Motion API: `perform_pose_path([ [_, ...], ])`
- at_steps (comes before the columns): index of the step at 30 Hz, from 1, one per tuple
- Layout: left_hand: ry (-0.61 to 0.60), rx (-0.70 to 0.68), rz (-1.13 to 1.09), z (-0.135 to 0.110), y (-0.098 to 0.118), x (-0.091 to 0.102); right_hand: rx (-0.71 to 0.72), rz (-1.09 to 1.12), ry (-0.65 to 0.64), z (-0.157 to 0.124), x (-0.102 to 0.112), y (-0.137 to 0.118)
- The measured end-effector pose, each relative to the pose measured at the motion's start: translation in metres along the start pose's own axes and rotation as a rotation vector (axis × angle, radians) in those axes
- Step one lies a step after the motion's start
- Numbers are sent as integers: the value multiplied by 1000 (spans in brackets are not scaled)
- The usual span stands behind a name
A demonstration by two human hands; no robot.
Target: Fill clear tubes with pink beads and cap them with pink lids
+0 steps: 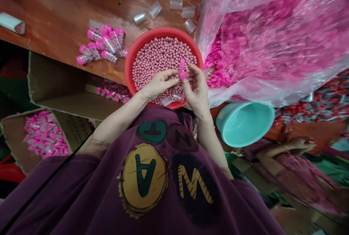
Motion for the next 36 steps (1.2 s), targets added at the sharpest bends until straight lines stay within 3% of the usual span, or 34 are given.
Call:
perform_pose_path([
  [9, -26, -96, 267, 5, 3, 6, -47, 13, -256, 12, 13, 5],
  [13, 35, -47, 206, 0, 3, 11, -120, 180, -145, 13, 19, 21],
  [18, 61, 42, 11, -6, -1, 8, -183, 329, -88, 11, 8, 41],
  [22, 51, 53, -116, -4, -5, 4, -116, 309, 10, 10, 1, 27],
  [27, 98, 78, -173, -2, -13, 3, 9, 123, 93, 8, 2, 5],
  [32, 103, 77, -180, -2, -14, 0, 84, -49, 77, 6, 7, -6],
  [36, 108, 89, -210, -2, -13, -3, 96, 2, 124, 1, 7, -10],
])
Point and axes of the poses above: each hand's wrist, its own z-axis towards the middle knuckle, its own x-axis out of the back of the hand, y = z × x, the point moved 4 cm from there along z, towards the middle knuckle, and after that the axes turned 4 degrees about -y, right-handed, at the moved point
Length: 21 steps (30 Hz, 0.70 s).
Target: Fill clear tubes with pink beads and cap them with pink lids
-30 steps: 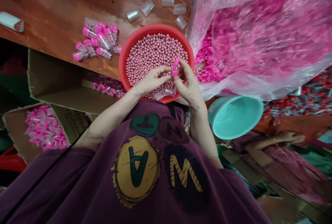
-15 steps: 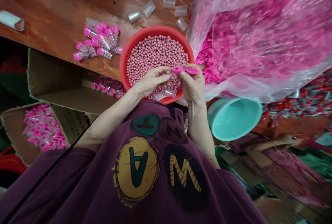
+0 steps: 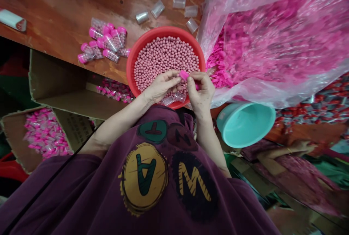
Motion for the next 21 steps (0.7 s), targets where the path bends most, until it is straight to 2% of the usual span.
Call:
perform_pose_path([
  [3, 17, 17, 1, -2, 1, -3, -29, 0, 59, -5, -3, 2],
  [8, 33, 10, -24, -5, 0, -7, -33, -105, 87, -13, -11, 2],
  [14, 98, 32, -42, -5, -9, -8, -138, -96, 205, -23, -20, 14],
  [17, 120, 31, -32, -6, -11, -10, -156, -79, 216, -25, -22, 14],
  [21, 122, 6, 39, -5, -8, -8, -107, -146, 192, -23, -18, 6],
])
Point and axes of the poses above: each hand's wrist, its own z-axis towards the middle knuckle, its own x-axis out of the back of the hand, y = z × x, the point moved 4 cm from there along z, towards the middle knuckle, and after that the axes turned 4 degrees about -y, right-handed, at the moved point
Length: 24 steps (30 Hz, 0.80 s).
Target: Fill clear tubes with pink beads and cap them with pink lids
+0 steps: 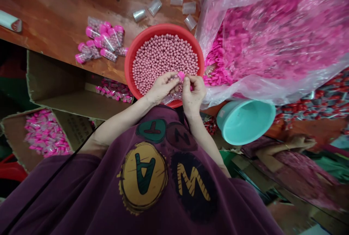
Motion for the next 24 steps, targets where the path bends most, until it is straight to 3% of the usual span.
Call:
perform_pose_path([
  [7, -85, 4, 0, 0, 8, 7, -144, 168, -76, 2, 2, 8],
  [14, -3, 53, -59, -4, 12, -3, 124, -54, -14, 3, 2, -8],
  [20, 55, 77, -147, -10, 15, -18, 144, -152, -53, -4, -1, -15],
  [24, 59, 16, -159, -7, 18, -12, 155, -118, -183, -2, 2, -18],
])
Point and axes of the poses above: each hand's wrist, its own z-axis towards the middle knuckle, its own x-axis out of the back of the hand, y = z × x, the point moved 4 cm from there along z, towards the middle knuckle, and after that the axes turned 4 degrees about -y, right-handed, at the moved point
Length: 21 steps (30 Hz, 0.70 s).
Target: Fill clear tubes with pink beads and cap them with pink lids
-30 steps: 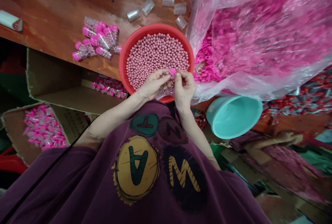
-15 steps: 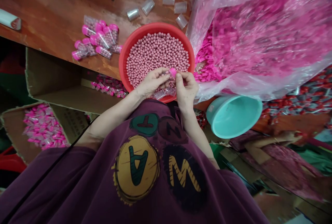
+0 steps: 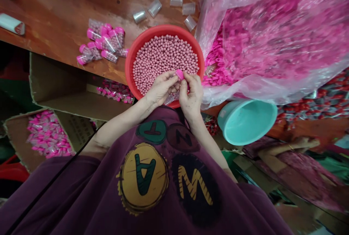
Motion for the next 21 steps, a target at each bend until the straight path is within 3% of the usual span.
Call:
perform_pose_path([
  [3, -40, -40, 100, 5, 4, 12, -37, 93, -88, 2, 1, 13],
  [7, -115, -64, 272, 6, 9, 24, -260, 206, -38, 0, -3, 37],
  [10, -107, -113, 340, 3, 9, 27, -285, 225, -96, -3, -8, 33],
  [15, -1, -72, 261, 10, -4, 27, -142, -30, -325, 1, -12, 14],
  [19, 152, 60, 190, 7, -8, 23, -146, -271, -488, 10, -22, 4],
  [21, 175, 26, 241, 9, -10, 20, -183, -357, -534, 15, -21, 1],
])
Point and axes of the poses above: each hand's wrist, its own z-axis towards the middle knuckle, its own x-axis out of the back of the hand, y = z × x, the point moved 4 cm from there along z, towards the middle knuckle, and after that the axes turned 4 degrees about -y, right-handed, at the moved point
